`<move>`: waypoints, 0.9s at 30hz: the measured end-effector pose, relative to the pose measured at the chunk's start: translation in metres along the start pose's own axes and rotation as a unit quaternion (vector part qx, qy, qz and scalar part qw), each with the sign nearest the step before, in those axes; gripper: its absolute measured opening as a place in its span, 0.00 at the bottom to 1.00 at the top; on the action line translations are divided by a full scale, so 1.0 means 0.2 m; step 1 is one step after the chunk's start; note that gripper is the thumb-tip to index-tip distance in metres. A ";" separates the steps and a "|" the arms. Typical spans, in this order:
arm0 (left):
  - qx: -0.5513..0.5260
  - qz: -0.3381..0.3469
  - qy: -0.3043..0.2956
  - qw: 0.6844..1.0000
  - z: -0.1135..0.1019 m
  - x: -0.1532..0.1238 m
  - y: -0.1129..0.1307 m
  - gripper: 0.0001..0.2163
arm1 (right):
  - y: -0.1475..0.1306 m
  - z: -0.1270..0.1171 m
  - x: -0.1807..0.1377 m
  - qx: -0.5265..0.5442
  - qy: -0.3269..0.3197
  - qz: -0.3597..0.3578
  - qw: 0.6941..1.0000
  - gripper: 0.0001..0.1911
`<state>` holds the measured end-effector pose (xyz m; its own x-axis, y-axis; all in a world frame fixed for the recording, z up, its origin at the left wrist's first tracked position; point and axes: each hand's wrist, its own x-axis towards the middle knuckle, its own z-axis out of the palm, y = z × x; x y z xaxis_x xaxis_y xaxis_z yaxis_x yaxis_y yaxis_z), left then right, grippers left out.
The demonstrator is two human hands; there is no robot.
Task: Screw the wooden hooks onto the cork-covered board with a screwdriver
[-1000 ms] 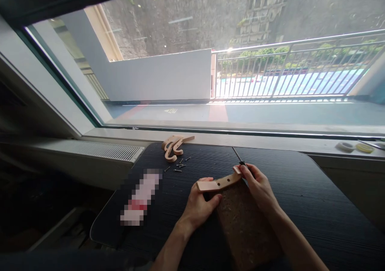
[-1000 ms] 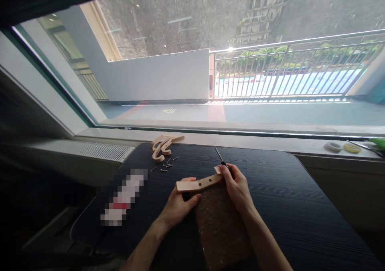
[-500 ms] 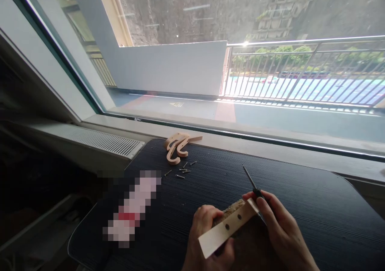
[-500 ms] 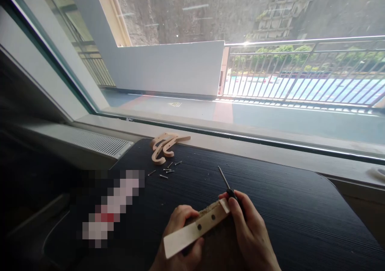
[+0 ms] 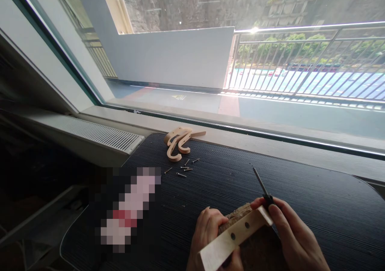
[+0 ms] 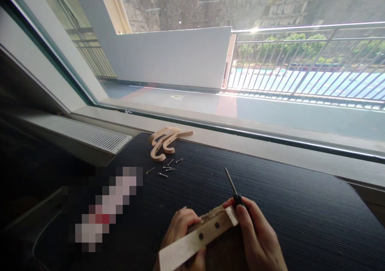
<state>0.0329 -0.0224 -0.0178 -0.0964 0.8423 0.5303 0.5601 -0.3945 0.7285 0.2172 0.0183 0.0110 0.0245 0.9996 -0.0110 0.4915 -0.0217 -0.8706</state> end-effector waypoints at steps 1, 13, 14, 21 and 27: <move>0.002 0.004 0.002 1.000 0.00 0.00 0.00 0.11 | 0.00 0.00 0.00 0.000 -0.001 -0.001 1.000 0.17; 0.014 0.041 0.002 0.999 -0.02 0.00 -0.01 0.12 | -0.05 0.03 -0.02 -0.004 0.022 -0.007 1.000 0.18; 0.014 0.037 0.005 0.999 -0.01 -0.01 -0.02 0.12 | -0.06 0.03 -0.02 -0.011 0.025 -0.007 1.000 0.18; 0.016 0.002 0.052 0.999 0.07 -0.04 -0.04 0.08 | -0.12 0.03 0.00 -0.058 0.040 -0.042 0.997 0.19; 0.026 -0.021 0.079 0.996 0.10 -0.04 -0.06 0.11 | -0.06 0.01 0.01 -0.057 0.008 -0.011 0.998 0.18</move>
<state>0.0430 -0.0180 -0.0387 -0.2462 0.7881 0.5642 0.5935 -0.3376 0.7306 0.2094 0.0206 0.0207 0.0260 0.9995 0.0155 0.5881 -0.0027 -0.8088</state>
